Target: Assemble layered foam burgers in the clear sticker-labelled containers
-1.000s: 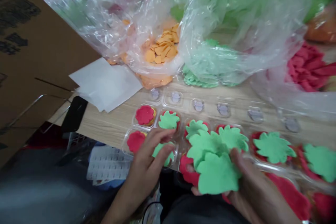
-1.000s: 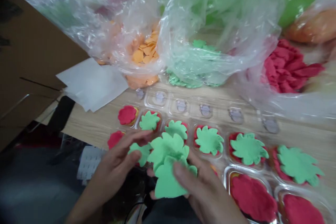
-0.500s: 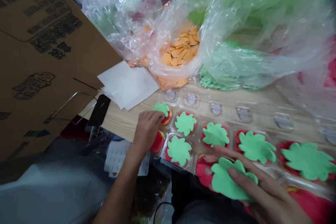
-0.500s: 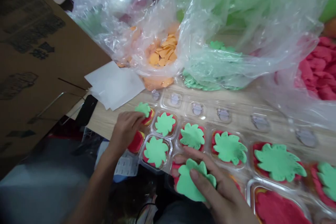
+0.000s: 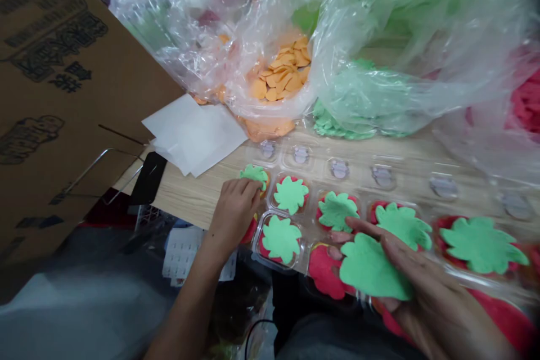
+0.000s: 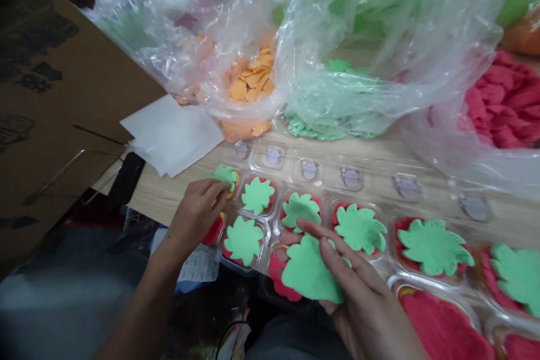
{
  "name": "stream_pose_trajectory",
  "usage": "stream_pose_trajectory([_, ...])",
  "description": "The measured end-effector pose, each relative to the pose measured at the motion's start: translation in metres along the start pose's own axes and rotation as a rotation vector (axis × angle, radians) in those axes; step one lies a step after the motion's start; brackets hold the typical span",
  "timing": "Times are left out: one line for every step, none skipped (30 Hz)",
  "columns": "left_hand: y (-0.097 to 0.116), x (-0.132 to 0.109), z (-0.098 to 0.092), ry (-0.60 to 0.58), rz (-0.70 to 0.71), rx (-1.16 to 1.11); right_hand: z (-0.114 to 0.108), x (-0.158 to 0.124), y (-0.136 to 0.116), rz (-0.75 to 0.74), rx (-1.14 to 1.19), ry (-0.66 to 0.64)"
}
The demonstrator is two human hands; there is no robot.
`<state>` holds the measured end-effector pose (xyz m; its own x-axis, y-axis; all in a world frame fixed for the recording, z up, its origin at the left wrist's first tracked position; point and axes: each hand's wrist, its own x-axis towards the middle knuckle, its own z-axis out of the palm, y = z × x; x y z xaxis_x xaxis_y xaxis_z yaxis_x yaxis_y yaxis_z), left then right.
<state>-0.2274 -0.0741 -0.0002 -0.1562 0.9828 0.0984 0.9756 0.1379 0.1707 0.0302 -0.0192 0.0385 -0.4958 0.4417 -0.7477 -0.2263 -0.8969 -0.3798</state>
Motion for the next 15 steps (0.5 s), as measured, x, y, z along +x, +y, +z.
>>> stream_pose_trajectory([0.001,-0.002,-0.001,0.009,0.01,-0.017,0.0,0.001,0.0,-0.004,0.035,-0.019])
stream_pose_trajectory([0.003,-0.005,-0.002,0.024,0.014,-0.049,0.0,0.001,0.0,-0.007,0.077,-0.049])
stream_pose_trajectory([0.008,-0.008,-0.005,0.039,0.005,-0.108,0.0,0.002,0.0,-0.008,0.119,-0.09])
stream_pose_trajectory([0.015,-0.012,-0.008,0.05,-0.02,-0.202,0.002,0.002,0.0,-0.006,0.151,-0.132])
stream_pose_trajectory([0.025,-0.015,-0.013,0.051,-0.062,-0.33,0.003,0.002,0.0,-0.002,0.164,-0.167])
stream_pose_trajectory([0.037,-0.018,-0.017,0.023,-0.118,-0.495,0.006,0.002,0.0,0.001,0.159,-0.194])
stream_pose_trajectory([0.051,-0.022,-0.022,-0.033,-0.177,-0.684,0.008,0.001,0.0,-0.003,0.139,-0.209])
stream_pose_trajectory([0.067,-0.024,-0.026,-0.127,-0.226,-0.878,0.01,0.0,0.0,-0.021,0.102,-0.216])
stream_pose_trajectory([0.082,-0.026,-0.028,-0.244,-0.264,-1.059,0.012,-0.001,-0.001,-0.05,0.036,-0.22])
stream_pose_trajectory([0.096,-0.027,-0.028,-0.337,-0.29,-1.201,0.012,-0.002,-0.001,-0.098,-0.066,-0.216])
stream_pose_trajectory([0.107,-0.027,-0.026,-0.398,-0.315,-1.287,0.01,-0.003,-0.002,-0.161,-0.209,-0.212])
stream_pose_trajectory([0.114,-0.027,-0.023,-0.399,-0.335,-1.303,0.008,-0.004,-0.004,-0.239,-0.382,-0.202])
stream_pose_trajectory([0.118,-0.027,-0.019,-0.341,-0.336,-1.246,0.003,-0.004,-0.006,-0.33,-0.568,-0.184])
stream_pose_trajectory([0.118,-0.027,-0.015,-0.25,-0.3,-1.135,-0.002,-0.003,-0.008,-0.424,-0.751,-0.166])
stream_pose_trajectory([0.115,-0.027,-0.01,-0.156,-0.219,-0.997,-0.009,-0.002,-0.009,-0.518,-0.917,-0.147])
